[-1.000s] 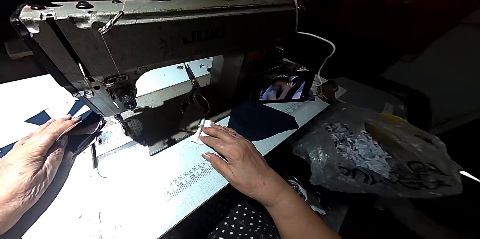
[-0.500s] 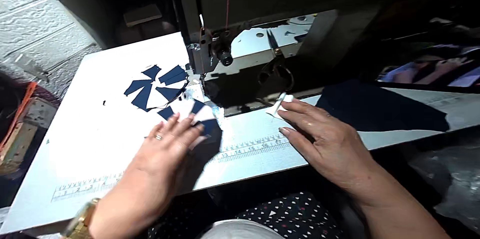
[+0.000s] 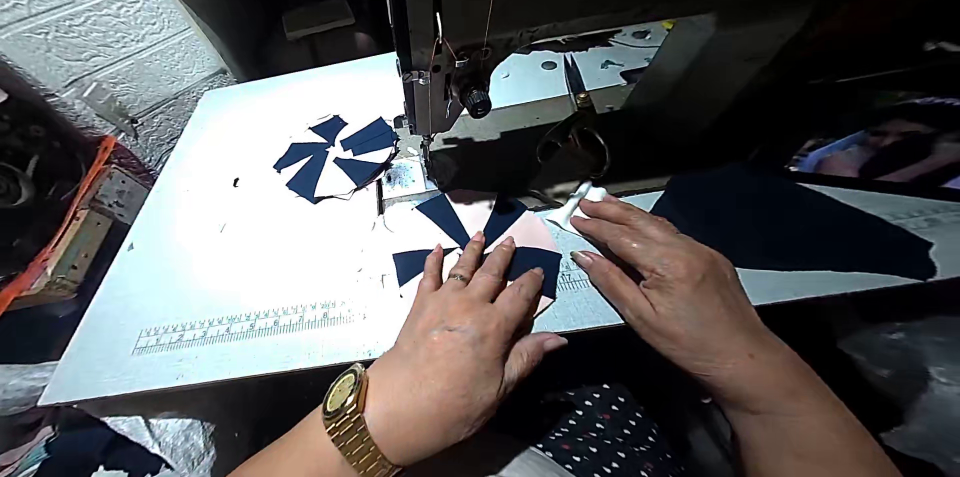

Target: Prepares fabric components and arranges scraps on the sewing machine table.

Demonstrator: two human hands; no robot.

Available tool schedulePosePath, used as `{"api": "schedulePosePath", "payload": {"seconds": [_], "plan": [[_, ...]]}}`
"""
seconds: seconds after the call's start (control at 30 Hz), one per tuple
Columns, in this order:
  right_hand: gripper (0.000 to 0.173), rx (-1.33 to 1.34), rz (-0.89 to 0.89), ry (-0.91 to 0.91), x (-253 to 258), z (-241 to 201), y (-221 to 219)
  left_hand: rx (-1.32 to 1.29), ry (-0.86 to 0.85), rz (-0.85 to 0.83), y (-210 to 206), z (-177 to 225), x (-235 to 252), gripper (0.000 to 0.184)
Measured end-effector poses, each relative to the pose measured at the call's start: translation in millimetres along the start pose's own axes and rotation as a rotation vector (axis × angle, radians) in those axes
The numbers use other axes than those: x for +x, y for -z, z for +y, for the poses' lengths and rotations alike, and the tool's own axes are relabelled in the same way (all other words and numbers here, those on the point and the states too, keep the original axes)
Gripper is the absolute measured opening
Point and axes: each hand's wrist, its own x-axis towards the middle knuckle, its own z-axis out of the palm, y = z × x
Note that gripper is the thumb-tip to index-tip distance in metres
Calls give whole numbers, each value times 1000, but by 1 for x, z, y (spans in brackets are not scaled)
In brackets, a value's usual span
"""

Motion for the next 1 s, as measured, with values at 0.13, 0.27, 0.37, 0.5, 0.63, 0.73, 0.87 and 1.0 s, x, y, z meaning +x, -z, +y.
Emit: {"api": "schedulePosePath", "payload": {"seconds": [0.13, 0.27, 0.37, 0.5, 0.63, 0.73, 0.87, 1.0], "plan": [[40, -3, 14, -29, -2, -3, -3, 42, 0, 124, 3, -11, 4, 53], [36, -5, 22, -75, -4, -4, -3, 148, 15, 139, -14, -29, 8, 57], [34, 110, 38, -50, -4, -3, 2, 171, 59, 35, -10, -29, 7, 59], [31, 378, 253, -20, -17, 9, 31, 108, 90, -60, -4, -29, 9, 61], [27, 18, 463, -267, -54, 51, 97, 124, 120, -97, -2, -30, 11, 62], [30, -282, 402, -684, -100, 96, 153, 118, 136, -119, -1, -29, 12, 63], [25, -432, 166, -1151, -151, 147, 187, 130, 138, -124, 0, -29, 13, 64], [43, -468, -8, -1248, -179, 188, 182, 131, 134, -115, 0, -29, 12, 64]]}}
